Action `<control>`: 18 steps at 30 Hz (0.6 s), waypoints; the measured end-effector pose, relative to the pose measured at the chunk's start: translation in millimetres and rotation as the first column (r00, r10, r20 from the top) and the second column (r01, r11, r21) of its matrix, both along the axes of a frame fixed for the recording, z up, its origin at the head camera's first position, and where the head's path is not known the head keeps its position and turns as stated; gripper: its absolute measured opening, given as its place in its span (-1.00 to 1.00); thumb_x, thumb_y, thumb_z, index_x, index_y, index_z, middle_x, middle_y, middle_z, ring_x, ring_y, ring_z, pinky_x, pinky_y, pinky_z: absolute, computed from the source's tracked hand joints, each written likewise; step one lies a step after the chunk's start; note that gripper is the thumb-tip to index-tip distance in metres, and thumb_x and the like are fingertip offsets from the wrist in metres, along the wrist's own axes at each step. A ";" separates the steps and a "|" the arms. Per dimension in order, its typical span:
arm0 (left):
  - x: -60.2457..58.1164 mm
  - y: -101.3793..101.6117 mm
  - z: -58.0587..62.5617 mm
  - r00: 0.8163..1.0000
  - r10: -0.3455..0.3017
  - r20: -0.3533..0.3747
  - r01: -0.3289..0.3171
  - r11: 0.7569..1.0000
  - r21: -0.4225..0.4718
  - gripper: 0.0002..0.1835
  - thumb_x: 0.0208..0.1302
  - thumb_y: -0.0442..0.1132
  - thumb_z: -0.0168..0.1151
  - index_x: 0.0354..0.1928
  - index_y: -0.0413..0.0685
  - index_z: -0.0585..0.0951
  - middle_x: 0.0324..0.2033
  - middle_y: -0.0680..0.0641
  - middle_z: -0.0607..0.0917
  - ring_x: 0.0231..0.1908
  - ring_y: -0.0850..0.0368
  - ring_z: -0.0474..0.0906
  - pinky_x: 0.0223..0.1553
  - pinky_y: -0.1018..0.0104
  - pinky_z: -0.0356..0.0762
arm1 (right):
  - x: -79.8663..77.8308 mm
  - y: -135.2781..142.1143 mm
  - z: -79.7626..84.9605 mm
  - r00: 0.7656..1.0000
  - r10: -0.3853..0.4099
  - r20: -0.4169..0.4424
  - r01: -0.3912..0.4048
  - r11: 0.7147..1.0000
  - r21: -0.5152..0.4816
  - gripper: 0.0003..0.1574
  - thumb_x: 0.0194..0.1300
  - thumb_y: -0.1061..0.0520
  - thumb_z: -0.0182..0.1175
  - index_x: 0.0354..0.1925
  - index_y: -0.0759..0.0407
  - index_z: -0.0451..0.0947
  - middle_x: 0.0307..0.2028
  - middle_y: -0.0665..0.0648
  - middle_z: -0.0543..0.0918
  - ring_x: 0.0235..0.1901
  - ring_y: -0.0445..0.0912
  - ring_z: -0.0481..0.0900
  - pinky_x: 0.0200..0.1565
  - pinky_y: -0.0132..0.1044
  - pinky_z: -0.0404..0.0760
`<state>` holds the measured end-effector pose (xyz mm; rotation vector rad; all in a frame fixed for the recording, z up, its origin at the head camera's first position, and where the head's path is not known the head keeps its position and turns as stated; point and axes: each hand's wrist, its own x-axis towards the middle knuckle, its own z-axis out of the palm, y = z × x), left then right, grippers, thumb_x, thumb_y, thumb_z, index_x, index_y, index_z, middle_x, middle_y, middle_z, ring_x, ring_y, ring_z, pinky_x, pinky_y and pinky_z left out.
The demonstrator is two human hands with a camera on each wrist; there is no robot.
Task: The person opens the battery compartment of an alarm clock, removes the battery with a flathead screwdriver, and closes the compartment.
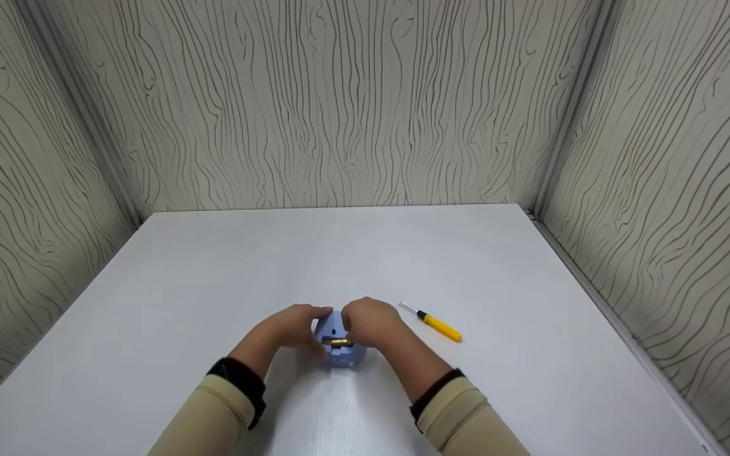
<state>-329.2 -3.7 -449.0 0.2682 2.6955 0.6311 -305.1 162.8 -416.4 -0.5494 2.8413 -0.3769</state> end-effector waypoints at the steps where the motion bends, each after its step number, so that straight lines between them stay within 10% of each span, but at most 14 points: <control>1: -0.2 0.1 -0.1 1.000 -0.003 -0.005 0.003 1.000 -0.004 -0.12 -0.20 -0.15 0.51 0.28 0.17 0.35 0.21 0.03 0.42 0.26 0.01 0.24 0.24 0.07 0.20 | 0.7 0.1 -1.6 1.000 0.008 -0.005 -0.008 1.000 -0.004 -0.94 0.10 0.13 0.27 -0.37 0.02 0.64 -0.52 -0.10 0.54 -0.47 -0.12 0.44 -0.31 -0.24 0.53; 18: -0.4 0.8 0.2 1.000 -0.006 -0.010 0.006 1.000 -0.014 -0.12 -0.20 -0.15 0.51 0.28 0.16 0.35 0.22 0.03 0.42 0.26 0.03 0.23 0.25 0.09 0.19 | 3.1 -7.0 -15.6 0.998 -0.037 -0.041 0.040 0.997 0.068 -0.91 0.05 0.08 0.34 -0.41 0.03 0.63 -0.58 -0.08 0.50 -0.52 -0.11 0.42 -0.29 -0.27 0.55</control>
